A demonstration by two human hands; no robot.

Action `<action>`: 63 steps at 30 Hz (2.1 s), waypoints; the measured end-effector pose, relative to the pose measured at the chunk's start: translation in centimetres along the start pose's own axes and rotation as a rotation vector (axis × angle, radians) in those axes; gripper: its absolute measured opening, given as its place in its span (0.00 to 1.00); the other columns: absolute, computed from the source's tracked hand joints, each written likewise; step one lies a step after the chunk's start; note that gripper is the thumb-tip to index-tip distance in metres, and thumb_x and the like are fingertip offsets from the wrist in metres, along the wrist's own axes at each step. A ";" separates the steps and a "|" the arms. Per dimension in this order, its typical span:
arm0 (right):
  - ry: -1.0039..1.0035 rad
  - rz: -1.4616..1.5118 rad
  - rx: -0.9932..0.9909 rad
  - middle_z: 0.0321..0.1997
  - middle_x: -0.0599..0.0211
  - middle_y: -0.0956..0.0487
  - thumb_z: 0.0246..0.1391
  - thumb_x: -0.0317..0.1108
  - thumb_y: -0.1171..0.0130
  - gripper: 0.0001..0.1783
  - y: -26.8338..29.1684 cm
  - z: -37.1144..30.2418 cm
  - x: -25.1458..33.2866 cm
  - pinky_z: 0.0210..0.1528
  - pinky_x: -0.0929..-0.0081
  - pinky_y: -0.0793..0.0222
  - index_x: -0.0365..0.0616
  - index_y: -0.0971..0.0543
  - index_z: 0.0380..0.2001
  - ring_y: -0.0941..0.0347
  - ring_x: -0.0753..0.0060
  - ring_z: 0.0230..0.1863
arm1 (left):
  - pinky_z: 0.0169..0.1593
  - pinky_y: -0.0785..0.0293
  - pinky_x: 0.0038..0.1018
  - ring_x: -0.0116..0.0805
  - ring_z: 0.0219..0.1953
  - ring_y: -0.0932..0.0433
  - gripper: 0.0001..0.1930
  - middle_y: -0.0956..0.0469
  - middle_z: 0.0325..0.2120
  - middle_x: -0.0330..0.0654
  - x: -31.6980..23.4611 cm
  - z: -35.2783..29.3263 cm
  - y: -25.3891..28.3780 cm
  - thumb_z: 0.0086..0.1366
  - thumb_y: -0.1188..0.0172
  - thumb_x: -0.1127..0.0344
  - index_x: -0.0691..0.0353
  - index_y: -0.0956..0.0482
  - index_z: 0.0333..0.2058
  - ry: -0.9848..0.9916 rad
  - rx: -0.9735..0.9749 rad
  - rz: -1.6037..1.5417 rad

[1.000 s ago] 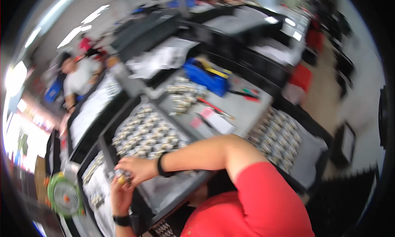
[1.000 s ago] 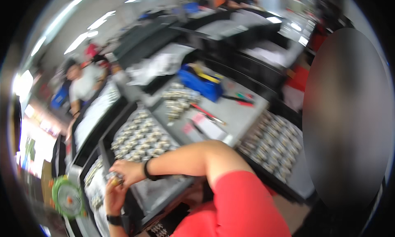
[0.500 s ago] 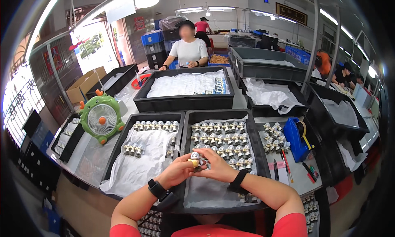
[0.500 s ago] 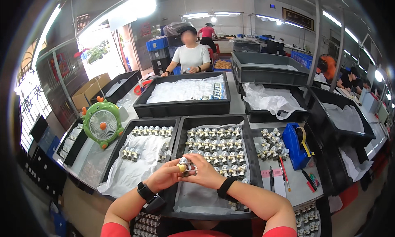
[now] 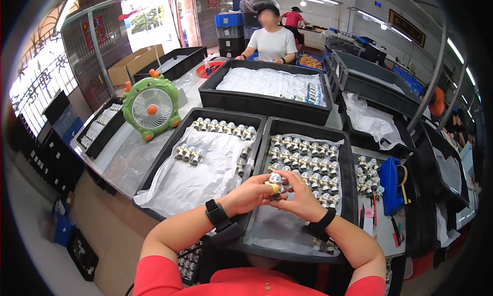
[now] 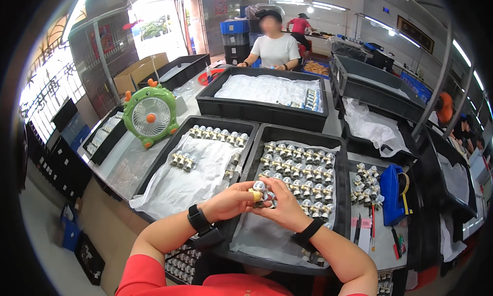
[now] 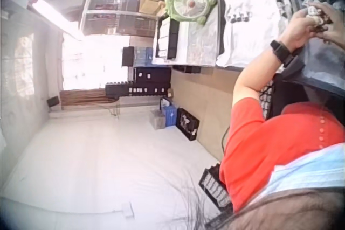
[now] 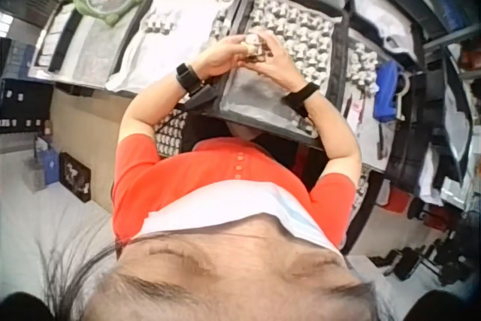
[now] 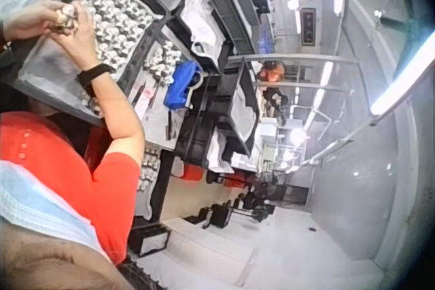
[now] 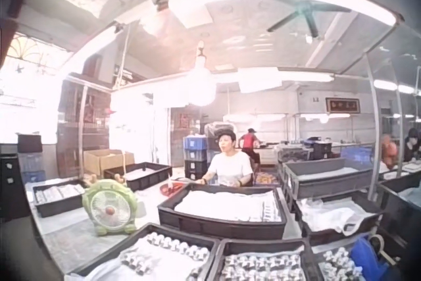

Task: The person repeatedly picks up small cylindrical components from a tray, attaches a yellow cap to each one, and places the assembled unit into a separate tray. The process is repetitive and involves handling the items one at a time.

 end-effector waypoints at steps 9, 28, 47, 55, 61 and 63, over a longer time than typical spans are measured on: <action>-0.022 0.019 0.005 0.52 0.53 0.32 0.39 0.40 0.30 0.38 -0.2 0.0 -0.1 0.54 0.65 0.37 0.41 0.34 0.54 0.34 0.54 0.53 | 0.49 0.26 0.30 0.37 0.48 0.25 0.19 0.28 0.46 0.45 -0.1 -0.2 -0.2 0.65 0.52 0.74 0.65 0.39 0.55 -0.001 0.004 -0.005; -0.054 0.028 0.021 0.52 0.61 0.33 0.37 0.36 0.29 0.40 -0.3 -0.1 -0.7 0.47 0.71 0.32 0.46 0.35 0.56 0.34 0.66 0.50 | 0.47 0.24 0.28 0.34 0.45 0.24 0.20 0.28 0.46 0.45 0.2 0.1 0.0 0.63 0.52 0.74 0.65 0.39 0.55 0.026 -0.020 0.010; -0.062 0.027 0.038 0.55 0.54 0.35 0.39 0.41 0.30 0.39 -0.1 0.0 -0.3 0.53 0.67 0.35 0.45 0.35 0.56 0.36 0.54 0.56 | 0.45 0.24 0.27 0.33 0.45 0.24 0.20 0.28 0.45 0.45 0.2 0.0 0.0 0.63 0.50 0.73 0.65 0.37 0.53 0.017 -0.040 0.015; -0.053 0.018 0.020 0.55 0.55 0.35 0.39 0.40 0.30 0.40 -0.2 0.0 -0.3 0.52 0.67 0.34 0.44 0.35 0.56 0.35 0.56 0.56 | 0.49 0.26 0.27 0.34 0.47 0.24 0.21 0.27 0.45 0.44 0.0 0.0 -0.1 0.63 0.54 0.76 0.65 0.38 0.55 0.031 -0.044 0.030; -0.040 0.010 0.017 0.54 0.54 0.34 0.38 0.38 0.30 0.41 -0.1 0.1 0.0 0.56 0.66 0.37 0.43 0.35 0.56 0.36 0.54 0.56 | 0.49 0.26 0.28 0.35 0.48 0.25 0.21 0.28 0.45 0.44 0.0 0.0 0.0 0.63 0.54 0.76 0.65 0.39 0.55 0.024 -0.047 0.031; -0.043 0.009 0.017 0.54 0.54 0.34 0.38 0.38 0.30 0.40 -0.1 0.1 0.0 0.56 0.66 0.38 0.43 0.35 0.56 0.36 0.54 0.56 | 0.49 0.26 0.28 0.35 0.48 0.25 0.20 0.28 0.45 0.44 0.0 0.0 0.0 0.63 0.54 0.76 0.65 0.39 0.55 0.020 -0.044 0.034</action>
Point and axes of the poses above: each hand's wrist, its own z-axis towards the middle knuckle, its own y-axis out of the back of the hand, x = y × z, the point moved 5 cm from there along z, towards the middle knuckle
